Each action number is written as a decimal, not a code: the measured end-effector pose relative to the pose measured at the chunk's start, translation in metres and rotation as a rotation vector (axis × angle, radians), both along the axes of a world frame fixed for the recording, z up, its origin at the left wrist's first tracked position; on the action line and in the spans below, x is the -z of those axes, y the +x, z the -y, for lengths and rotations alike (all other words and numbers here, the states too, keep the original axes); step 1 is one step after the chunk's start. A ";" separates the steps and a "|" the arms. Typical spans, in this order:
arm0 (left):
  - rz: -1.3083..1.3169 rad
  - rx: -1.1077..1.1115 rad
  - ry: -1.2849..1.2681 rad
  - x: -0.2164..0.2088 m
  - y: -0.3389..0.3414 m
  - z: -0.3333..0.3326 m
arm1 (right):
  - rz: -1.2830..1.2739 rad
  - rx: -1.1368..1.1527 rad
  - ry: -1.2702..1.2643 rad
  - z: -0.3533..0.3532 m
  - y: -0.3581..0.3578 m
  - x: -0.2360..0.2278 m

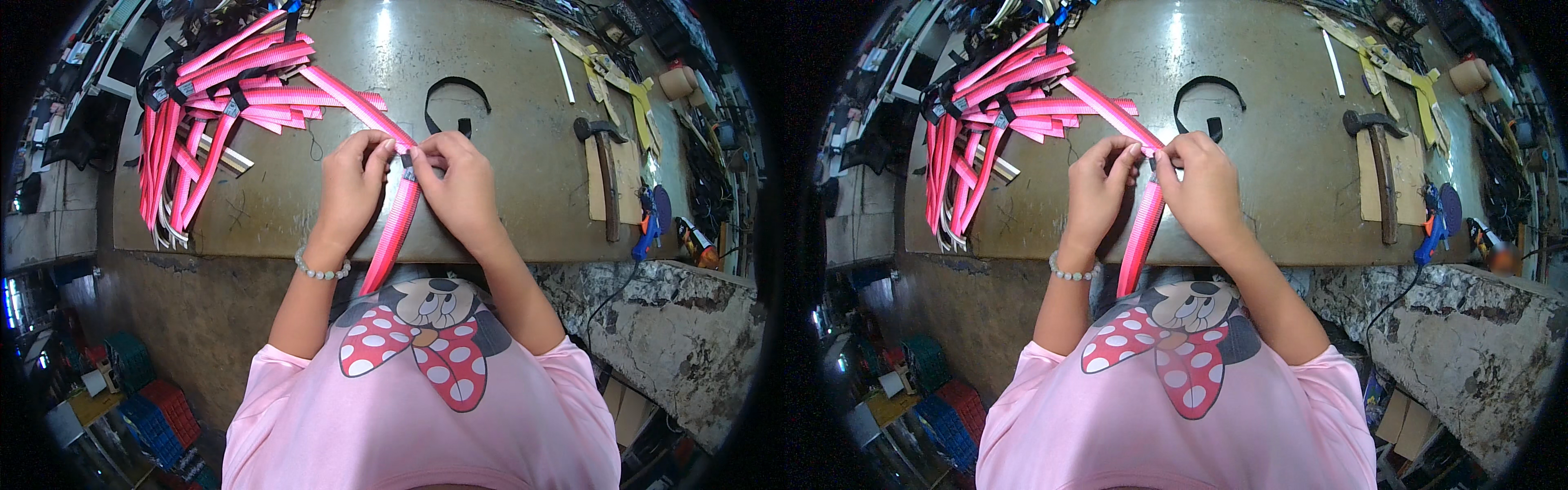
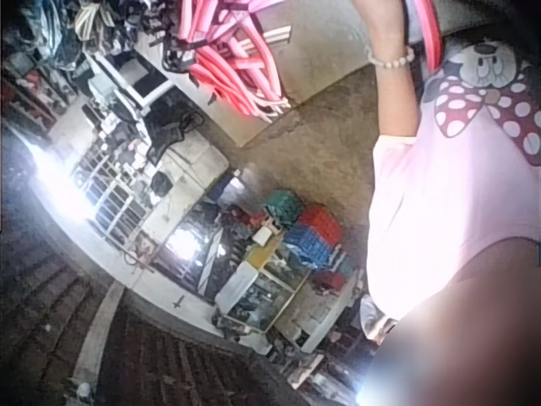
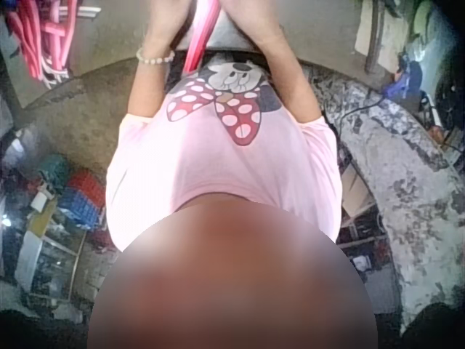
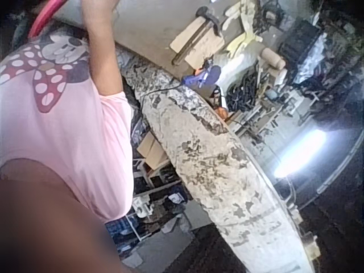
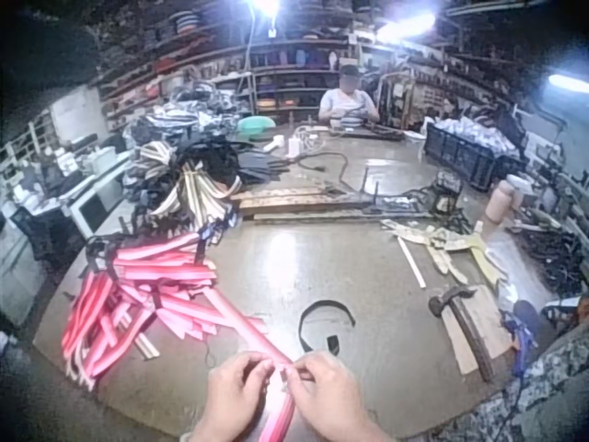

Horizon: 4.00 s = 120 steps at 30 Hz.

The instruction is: The person assembles pink and black ribbons into a star-shaped fixture using a yellow cardboard template and a white marker. They repeatedly position the template over the ribbons, mark alignment points, and adjust the ribbons to form a consistent pattern.

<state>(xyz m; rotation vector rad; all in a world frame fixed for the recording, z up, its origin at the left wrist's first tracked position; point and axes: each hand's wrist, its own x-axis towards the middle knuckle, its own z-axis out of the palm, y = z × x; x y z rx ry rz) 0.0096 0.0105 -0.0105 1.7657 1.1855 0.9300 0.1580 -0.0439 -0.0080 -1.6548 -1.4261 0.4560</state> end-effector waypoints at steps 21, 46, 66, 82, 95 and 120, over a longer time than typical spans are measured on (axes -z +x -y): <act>0.122 0.002 -0.096 0.002 -0.009 0.004 | 0.372 0.009 0.033 0.000 -0.016 -0.007; -0.502 0.718 0.516 -0.026 0.004 -0.026 | -0.240 0.435 0.038 0.079 0.159 0.032; -0.729 -0.205 0.248 -0.060 -0.146 -0.107 | -0.232 0.435 0.015 0.077 0.154 0.030; -0.978 -0.711 0.508 -0.049 -0.212 -0.147 | -0.311 0.490 0.106 0.074 0.134 0.016; -0.687 -0.002 0.288 -0.026 -0.138 -0.028 | -0.249 0.511 0.052 0.071 0.135 0.019; -0.141 1.333 0.015 -0.011 0.085 0.086 | -0.016 0.821 0.267 0.111 0.238 -0.038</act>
